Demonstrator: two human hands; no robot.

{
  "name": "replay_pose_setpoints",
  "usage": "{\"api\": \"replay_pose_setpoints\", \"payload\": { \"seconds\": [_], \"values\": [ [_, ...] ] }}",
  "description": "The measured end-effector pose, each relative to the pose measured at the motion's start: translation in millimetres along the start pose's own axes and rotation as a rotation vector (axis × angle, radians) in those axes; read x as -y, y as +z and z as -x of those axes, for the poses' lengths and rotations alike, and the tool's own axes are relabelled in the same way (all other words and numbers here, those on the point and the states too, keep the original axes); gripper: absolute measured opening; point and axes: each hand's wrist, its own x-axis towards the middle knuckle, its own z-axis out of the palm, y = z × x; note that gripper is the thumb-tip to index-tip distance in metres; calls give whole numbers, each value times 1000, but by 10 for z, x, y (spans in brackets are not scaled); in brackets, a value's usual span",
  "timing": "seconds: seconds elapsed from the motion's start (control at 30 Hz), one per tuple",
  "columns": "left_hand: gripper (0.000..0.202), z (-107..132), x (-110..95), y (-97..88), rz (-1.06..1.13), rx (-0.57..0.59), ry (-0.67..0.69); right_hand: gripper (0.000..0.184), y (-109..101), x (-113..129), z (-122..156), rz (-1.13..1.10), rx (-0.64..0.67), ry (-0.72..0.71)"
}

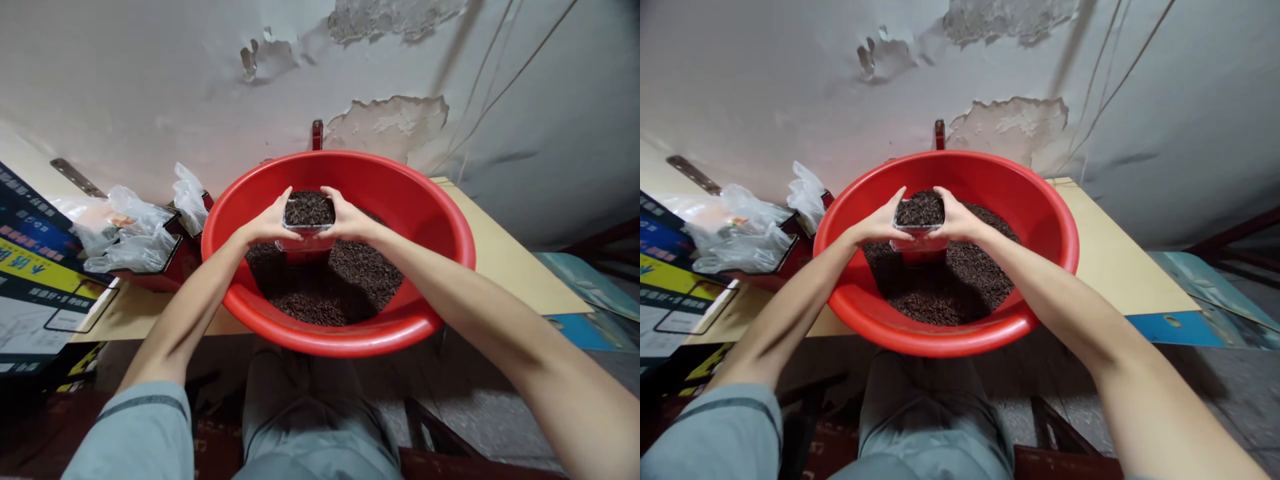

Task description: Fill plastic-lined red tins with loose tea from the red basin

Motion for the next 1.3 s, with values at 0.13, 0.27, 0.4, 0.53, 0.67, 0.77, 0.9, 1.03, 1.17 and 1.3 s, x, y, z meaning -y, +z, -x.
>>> {"api": "replay_pose_setpoints", "payload": {
  "seconds": [0.13, 0.27, 0.4, 0.53, 0.67, 0.77, 0.9, 1.03, 1.17, 1.3],
  "values": [
    [157, 8, -59, -21, 13, 5, -48, 117, 43, -10, -34, 10, -47, -1],
    [158, 36, -35, -18, 34, 5, -39, 121, 85, -90, -61, -47, -31, 12],
    [157, 43, 43, -13, 41, -5, -28, 118, 112, -153, -66, -75, -19, 0],
    [159, 8, 75, 3, 32, -15, -3, 116, 126, -159, -54, -44, -64, -5],
    [159, -2, 77, 11, -9, -37, -9, 122, 133, -170, -61, -33, -60, 12],
    [156, 33, 85, -1, -49, -23, 16, 126, 138, -193, -68, 2, -56, -15],
    [152, 65, 101, -6, -78, -26, 44, 118, 140, -209, -51, 21, -30, -49],
    [154, 34, 110, 1, -86, -22, 59, 117, 140, -220, -40, 47, -32, -48],
    [155, -8, 147, -10, -88, -15, 75, 119, 132, -256, -66, 39, -40, -49],
    [152, -11, 208, -24, -127, -22, 116, 126, 122, -276, -71, 7, -24, -52]
  ]
}}
